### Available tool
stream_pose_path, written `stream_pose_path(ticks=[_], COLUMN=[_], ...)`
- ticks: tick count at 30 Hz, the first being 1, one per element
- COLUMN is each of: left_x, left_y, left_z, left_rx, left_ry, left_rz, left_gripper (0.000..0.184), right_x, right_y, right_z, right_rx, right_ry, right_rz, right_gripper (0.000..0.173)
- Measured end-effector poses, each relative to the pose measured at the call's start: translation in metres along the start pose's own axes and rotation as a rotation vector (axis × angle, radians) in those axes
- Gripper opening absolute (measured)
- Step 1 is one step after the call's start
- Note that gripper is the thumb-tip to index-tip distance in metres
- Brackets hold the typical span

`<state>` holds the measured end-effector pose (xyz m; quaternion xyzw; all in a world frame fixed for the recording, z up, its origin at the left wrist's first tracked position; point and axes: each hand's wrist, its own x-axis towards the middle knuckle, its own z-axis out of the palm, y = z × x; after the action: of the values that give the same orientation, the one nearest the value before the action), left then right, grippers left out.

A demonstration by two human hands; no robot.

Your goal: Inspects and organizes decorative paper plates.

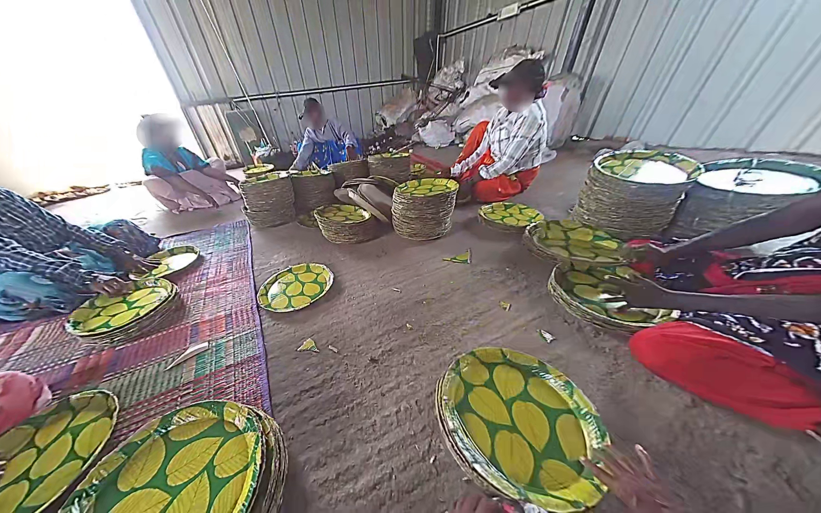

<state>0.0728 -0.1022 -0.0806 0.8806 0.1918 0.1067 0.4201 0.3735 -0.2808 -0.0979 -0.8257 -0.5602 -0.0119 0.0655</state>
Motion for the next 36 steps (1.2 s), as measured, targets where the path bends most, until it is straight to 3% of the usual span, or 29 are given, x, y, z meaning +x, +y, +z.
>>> stream_pose_path(ticks=[3,6,9,12,14,16,19,31,33,36], left_x=[-0.002,-0.003,-0.002,-0.01,-0.018,-0.031,-0.049,-0.03,-0.03,-0.032], left_y=[0.007,0.015,0.025,0.027,0.012,-0.003,-0.03,-0.073,-0.072,-0.068], left_z=[-0.002,-0.005,-0.021,-0.055,-0.08,-0.102,-0.126,-0.124,-0.123,-0.121], left_rx=[0.031,0.093,0.18,0.173,0.137,0.125,0.115,0.146,0.146,0.248], left_ry=[-0.016,-0.096,-0.272,-0.391,-0.345,-0.198,-0.06,-0.097,-0.052,0.225], left_rz=[-0.046,-0.099,-0.177,-0.23,-0.288,-0.376,-0.508,-0.584,-0.582,-0.462], left_gripper=[0.04,0.042,0.046,0.045,0.042,0.043,0.043,0.043,0.045,0.058], right_x=[-0.006,0.032,0.084,0.121,0.131,0.129,0.122,0.126,0.125,0.12], right_y=[-0.026,-0.073,-0.136,-0.198,-0.226,-0.244,-0.256,-0.247,-0.245,-0.245], right_z=[-0.019,-0.043,-0.074,-0.078,-0.06,-0.034,-0.017,-0.013,-0.012,-0.015], right_rx=[0.047,0.102,0.205,0.272,0.24,0.189,0.112,0.039,0.067,0.134], right_ry=[0.014,0.087,-0.098,-0.333,-0.447,-0.491,-0.534,-0.426,-0.326,-0.004], right_rz=[0.253,0.364,0.364,0.375,0.385,0.388,0.389,0.364,0.327,0.152], right_gripper=[0.049,0.048,0.045,0.068,0.071,0.052,0.038,0.043,0.047,0.036])
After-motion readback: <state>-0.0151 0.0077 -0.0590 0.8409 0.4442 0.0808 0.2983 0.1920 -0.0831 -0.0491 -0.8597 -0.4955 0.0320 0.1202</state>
